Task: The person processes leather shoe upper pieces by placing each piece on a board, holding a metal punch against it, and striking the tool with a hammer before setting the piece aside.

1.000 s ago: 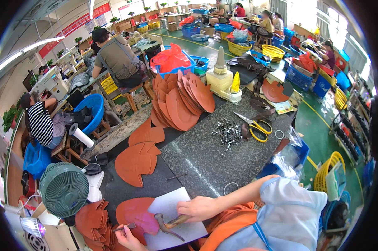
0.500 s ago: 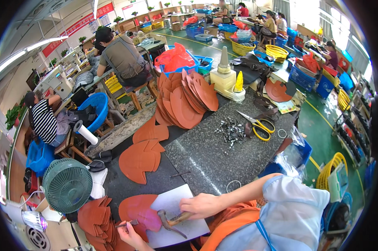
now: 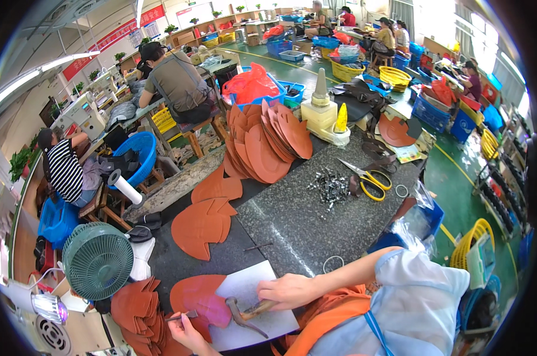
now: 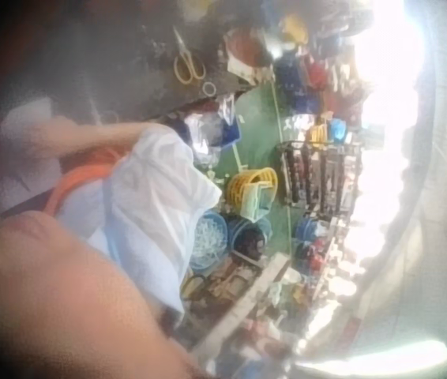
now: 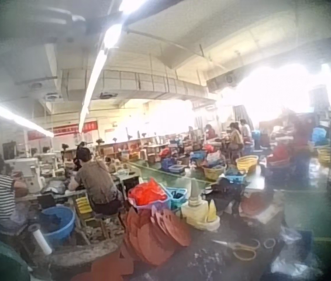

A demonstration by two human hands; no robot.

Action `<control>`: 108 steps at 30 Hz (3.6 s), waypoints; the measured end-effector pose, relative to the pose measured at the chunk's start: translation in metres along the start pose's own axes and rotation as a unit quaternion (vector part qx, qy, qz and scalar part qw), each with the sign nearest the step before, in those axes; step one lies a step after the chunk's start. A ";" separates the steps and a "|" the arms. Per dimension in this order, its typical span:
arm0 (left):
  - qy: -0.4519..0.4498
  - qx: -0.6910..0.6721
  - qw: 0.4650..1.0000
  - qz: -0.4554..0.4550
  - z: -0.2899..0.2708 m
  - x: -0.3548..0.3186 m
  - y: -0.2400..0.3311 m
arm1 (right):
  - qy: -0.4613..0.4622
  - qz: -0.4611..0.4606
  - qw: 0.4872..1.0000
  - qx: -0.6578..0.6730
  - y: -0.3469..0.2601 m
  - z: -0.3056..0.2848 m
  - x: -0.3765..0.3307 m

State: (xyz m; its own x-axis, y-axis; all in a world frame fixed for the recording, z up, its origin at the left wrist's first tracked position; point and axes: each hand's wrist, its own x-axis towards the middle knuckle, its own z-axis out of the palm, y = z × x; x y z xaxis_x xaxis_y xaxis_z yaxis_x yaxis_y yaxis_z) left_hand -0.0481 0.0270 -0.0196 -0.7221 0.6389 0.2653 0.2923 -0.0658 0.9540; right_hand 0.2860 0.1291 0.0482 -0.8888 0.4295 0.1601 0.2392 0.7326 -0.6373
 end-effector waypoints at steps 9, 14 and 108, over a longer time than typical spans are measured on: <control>0.019 -0.020 1.000 -0.011 0.005 -0.004 0.018 | -0.005 0.001 1.000 0.000 0.001 0.001 0.000; 0.023 -0.036 0.999 -0.020 0.003 -0.002 0.029 | 0.000 -0.005 1.000 -0.006 0.002 -0.001 -0.001; -0.211 -0.059 0.946 -0.237 0.006 -0.002 0.051 | -0.067 0.147 0.980 0.115 0.014 -0.022 0.013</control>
State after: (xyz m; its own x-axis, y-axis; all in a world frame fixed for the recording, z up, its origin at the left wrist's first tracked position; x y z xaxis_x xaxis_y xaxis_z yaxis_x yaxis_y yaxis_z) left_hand -0.0282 0.0267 0.0280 -0.4331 0.8653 -0.2525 -0.0926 0.2359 0.9673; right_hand 0.2863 0.1566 0.0582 -0.8421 0.5193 -0.1458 0.4108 0.4423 -0.7972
